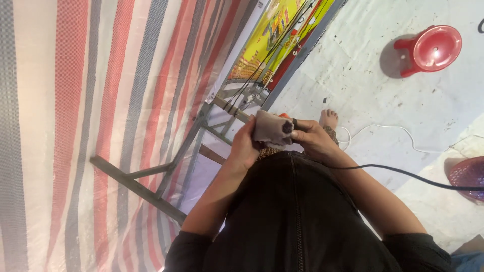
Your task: Measure a metal frame and use a heat gun to attach a banner
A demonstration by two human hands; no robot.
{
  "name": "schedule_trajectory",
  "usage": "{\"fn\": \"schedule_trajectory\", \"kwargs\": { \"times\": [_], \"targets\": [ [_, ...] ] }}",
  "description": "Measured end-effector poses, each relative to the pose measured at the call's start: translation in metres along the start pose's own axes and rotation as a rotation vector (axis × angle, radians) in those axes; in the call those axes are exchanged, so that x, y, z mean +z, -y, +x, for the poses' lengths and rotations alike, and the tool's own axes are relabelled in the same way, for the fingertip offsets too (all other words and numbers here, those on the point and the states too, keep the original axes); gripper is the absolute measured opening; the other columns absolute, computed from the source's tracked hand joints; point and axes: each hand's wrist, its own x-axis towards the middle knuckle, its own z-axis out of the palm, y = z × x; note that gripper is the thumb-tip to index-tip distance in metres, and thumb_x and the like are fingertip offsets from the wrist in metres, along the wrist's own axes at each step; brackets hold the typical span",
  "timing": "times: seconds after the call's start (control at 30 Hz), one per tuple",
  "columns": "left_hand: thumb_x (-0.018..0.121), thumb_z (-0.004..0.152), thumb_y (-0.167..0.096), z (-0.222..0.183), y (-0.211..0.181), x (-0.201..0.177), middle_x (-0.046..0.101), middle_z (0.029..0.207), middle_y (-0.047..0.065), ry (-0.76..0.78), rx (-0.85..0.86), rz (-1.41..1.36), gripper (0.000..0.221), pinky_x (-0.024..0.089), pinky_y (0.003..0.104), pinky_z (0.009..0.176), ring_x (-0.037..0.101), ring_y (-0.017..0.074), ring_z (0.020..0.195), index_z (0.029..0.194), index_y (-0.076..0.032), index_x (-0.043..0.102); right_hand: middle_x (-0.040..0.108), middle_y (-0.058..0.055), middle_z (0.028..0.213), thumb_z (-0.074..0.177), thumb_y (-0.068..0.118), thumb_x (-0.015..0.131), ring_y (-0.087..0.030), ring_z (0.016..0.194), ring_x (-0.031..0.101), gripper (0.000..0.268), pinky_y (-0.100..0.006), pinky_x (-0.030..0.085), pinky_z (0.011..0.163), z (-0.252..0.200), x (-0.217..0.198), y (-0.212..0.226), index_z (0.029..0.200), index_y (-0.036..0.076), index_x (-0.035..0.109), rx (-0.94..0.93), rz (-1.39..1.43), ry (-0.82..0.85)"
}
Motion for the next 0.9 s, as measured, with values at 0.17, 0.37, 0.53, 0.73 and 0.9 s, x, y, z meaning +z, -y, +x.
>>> {"fn": "schedule_trajectory", "kwargs": {
  "times": [0.17,0.37,0.53,0.73,0.9],
  "targets": [
    [0.066,0.099,-0.043,-0.033,0.003,0.043,0.052,0.144,0.025,-0.013,0.174,0.394,0.072,0.030,0.057,0.119,0.043,0.0339,0.138,0.151,0.002,0.046,0.068,-0.026,0.125,0.083,0.005,0.076,-0.036,0.102,0.067,0.049,-0.047,0.059,0.081,-0.009,0.029,0.026,0.131,0.000,0.067,-0.051,0.044,-0.113],
    [0.083,0.086,-0.041,-0.013,0.012,-0.003,0.054,0.140,0.027,0.232,0.452,0.916,0.097,0.038,0.056,0.115,0.050,0.0408,0.134,0.161,-0.008,0.030,0.070,-0.012,0.120,0.090,0.007,0.070,-0.035,0.111,0.055,0.033,-0.055,0.032,0.105,-0.016,0.030,0.044,0.122,0.009,0.072,-0.260,-0.582,-0.192],
    [0.088,0.075,-0.023,-0.021,0.006,0.002,0.045,0.154,0.020,0.208,0.663,1.427,0.105,0.043,0.065,0.110,0.049,0.0509,0.136,0.162,-0.023,0.028,0.073,-0.021,0.109,0.094,0.010,0.069,-0.031,0.100,0.071,0.020,-0.043,0.055,0.093,-0.012,0.047,0.044,0.111,0.000,0.073,-0.146,0.123,-0.231],
    [0.067,0.078,-0.002,-0.002,0.015,-0.027,0.061,0.130,0.000,0.142,0.823,1.614,0.056,0.057,0.051,0.096,0.066,0.0386,0.115,0.127,-0.030,0.072,0.073,-0.018,0.106,0.097,0.014,0.067,-0.025,0.098,0.070,0.019,-0.041,0.055,0.094,-0.019,0.048,0.040,0.108,-0.002,0.071,-0.215,0.121,-0.214],
    [0.059,0.090,-0.011,0.013,0.015,-0.064,0.075,0.114,0.013,0.171,0.457,1.109,0.038,0.053,0.049,0.097,0.070,0.0294,0.107,0.124,-0.012,0.075,0.068,-0.012,0.081,0.102,0.013,0.064,-0.022,0.074,0.068,0.013,-0.032,0.055,0.075,-0.013,0.012,0.002,0.100,0.000,0.066,-0.168,-0.006,-0.293]
  ]
}}
